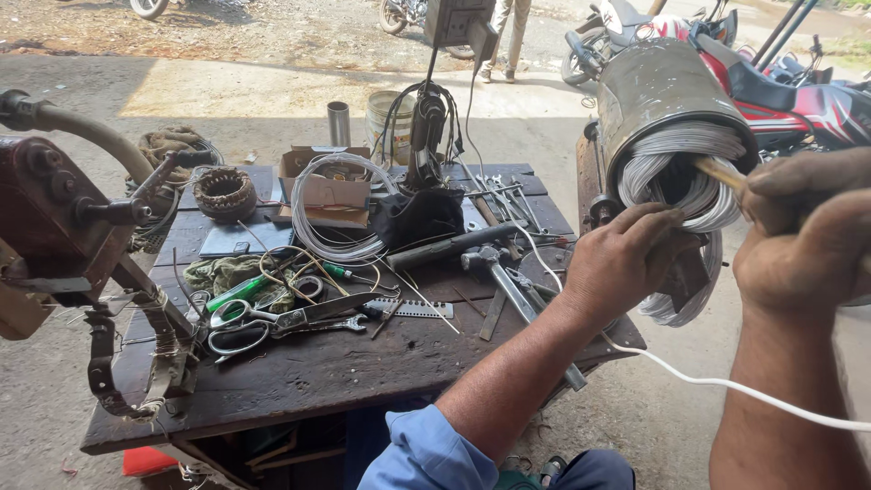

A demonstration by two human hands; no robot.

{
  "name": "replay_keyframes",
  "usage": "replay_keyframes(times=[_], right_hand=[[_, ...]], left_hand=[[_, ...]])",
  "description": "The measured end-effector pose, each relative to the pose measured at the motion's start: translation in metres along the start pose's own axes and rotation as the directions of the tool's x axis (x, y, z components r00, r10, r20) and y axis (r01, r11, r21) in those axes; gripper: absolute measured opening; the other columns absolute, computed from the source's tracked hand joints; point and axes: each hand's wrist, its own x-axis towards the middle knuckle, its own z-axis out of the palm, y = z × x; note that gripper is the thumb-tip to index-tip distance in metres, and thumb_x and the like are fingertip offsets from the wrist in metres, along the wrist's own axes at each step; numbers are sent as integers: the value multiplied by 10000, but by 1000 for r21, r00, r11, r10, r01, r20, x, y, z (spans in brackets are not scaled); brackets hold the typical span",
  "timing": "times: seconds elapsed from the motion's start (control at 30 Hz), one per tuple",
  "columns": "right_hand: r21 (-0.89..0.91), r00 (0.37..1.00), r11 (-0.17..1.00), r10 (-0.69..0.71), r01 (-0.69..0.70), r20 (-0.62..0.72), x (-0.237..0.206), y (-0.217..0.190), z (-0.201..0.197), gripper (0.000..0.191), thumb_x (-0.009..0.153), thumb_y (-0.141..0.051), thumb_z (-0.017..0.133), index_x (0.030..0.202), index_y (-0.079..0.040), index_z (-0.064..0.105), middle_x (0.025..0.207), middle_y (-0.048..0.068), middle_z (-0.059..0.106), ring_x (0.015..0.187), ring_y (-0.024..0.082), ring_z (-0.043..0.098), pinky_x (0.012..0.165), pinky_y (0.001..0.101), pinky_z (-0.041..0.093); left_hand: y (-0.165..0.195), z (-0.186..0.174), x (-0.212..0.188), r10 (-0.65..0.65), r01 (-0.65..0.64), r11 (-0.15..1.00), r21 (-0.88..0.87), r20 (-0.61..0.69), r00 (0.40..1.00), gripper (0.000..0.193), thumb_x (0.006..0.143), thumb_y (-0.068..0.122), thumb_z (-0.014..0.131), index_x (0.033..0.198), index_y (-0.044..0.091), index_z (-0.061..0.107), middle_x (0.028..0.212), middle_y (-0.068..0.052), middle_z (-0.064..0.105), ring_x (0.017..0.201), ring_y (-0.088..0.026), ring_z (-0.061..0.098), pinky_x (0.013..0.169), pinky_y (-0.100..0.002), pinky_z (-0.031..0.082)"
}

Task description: The person winds a thin white wire around a cylindrical metal core mounted on a workbench. They use a wooden stick to guide and pack the wire, then use pliers to cut the wire and adjust the coil.

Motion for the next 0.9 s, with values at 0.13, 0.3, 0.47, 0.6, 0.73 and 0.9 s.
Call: replay_keyframes(times=[0.13,0.3,0.47,0.6,0.73,0.9], right_hand=[[-99,998,995,11,-17,-65,1,11,8,712,1220,-589,464,942,65,513,814,167,547,571,184,450,538,248,344],[-59,998,998,-29,26,-47,-10,-3,13,705,1207,-590,466,929,56,506,827,171,566,603,190,495,548,254,383],[-52,999,998,-34,33,-37,-16,-2,9,667,1185,-564,492,937,55,518,816,168,565,601,195,498,546,264,386],[-75,997,997,-24,19,-75,-10,18,14,637,1168,-542,512,944,54,527,806,165,565,599,199,500,545,272,389],[-77,997,997,-10,4,-74,-17,9,16,608,1150,-521,533,950,53,536,797,162,564,597,202,502,544,280,391],[-10,999,1000,27,-27,21,-51,-52,2,572,1128,-494,559,958,52,547,785,158,563,595,207,505,543,290,394]], left_hand=[[0,1,-1,-22,22,1000,-10,7,1000,324,1004,357,717,1252,151,679,1225,-49,719,984,-229,776,788,-335,647],[0,3,-2,-24,23,999,23,18,1000,304,1015,345,712,1250,155,681,1222,-64,716,952,-221,778,763,-326,653],[2,3,-3,-14,14,1000,5,-6,1000,275,1023,351,712,1195,141,672,1187,-51,717,948,-218,780,757,-325,650],[4,-1,-4,-20,20,1000,0,9,1000,311,1005,324,726,1253,140,682,1192,-65,713,934,-227,774,744,-332,644],[5,-4,-6,-10,10,999,-31,-11,1000,241,1033,285,723,1214,137,664,1220,-30,715,990,-198,775,799,-304,650],[5,-3,-5,-18,17,999,-44,-9,1000,261,1000,257,737,1232,151,685,1195,-43,721,967,-216,773,780,-319,645]])
